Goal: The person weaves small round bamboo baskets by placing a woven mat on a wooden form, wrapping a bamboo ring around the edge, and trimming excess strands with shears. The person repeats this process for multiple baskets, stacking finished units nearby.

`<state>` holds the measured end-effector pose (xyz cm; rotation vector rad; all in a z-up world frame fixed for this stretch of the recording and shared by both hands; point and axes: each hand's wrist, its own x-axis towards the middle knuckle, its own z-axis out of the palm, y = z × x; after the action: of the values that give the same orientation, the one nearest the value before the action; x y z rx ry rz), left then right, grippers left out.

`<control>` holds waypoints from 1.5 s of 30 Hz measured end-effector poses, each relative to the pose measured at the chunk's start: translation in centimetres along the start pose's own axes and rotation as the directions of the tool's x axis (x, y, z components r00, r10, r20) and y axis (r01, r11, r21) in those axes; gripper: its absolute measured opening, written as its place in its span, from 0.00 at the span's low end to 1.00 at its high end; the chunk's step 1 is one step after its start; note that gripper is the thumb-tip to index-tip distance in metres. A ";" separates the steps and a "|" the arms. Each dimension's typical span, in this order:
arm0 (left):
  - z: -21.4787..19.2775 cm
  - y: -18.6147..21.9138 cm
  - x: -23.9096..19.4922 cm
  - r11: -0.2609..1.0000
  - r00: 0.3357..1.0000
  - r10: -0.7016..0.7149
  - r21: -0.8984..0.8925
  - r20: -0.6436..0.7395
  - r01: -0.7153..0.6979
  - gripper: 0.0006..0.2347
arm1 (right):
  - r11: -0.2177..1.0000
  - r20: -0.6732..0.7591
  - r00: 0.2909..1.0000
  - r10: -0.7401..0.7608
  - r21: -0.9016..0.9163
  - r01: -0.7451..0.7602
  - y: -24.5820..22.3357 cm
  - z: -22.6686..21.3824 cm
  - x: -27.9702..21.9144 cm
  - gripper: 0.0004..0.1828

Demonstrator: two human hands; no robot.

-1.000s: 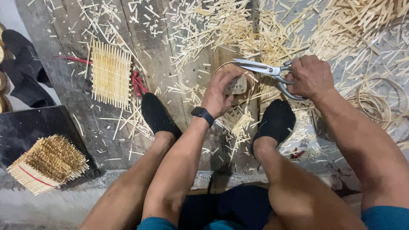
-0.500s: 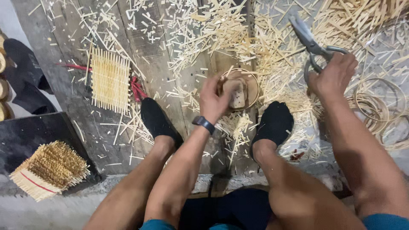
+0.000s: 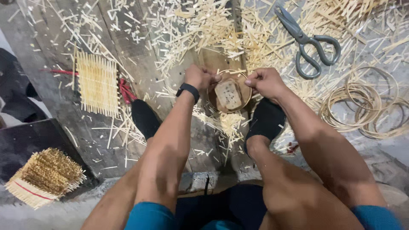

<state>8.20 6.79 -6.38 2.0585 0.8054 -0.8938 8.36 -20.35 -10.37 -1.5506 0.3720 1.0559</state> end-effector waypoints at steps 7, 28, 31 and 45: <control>0.7 0.1 -0.2 1.000 0.998 -0.006 0.028 -0.058 0.008 0.10 | 0.999 -0.036 0.999 0.019 0.036 -0.018 -1.5 0.8 -0.6 0.08; 6.6 -7.3 -8.1 0.459 0.971 -0.175 -0.858 0.166 0.229 0.11 | 0.964 -0.084 0.990 0.112 0.251 -0.088 0.0 3.3 -5.5 0.08; 6.4 -7.3 -9.6 0.224 0.967 -0.125 -0.943 0.224 0.247 0.12 | 0.902 0.053 0.986 0.158 0.398 -0.166 0.6 3.2 -6.5 0.06; 5.7 -6.9 -9.8 0.575 0.998 0.031 -0.816 -0.053 -0.061 0.12 | 0.987 -0.104 0.993 0.063 -0.142 -0.077 -2.2 3.6 -7.9 0.15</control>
<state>-4.40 3.42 -3.93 1.2372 0.9435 -0.3166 4.18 -18.92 -2.55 -1.7362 0.4277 1.0828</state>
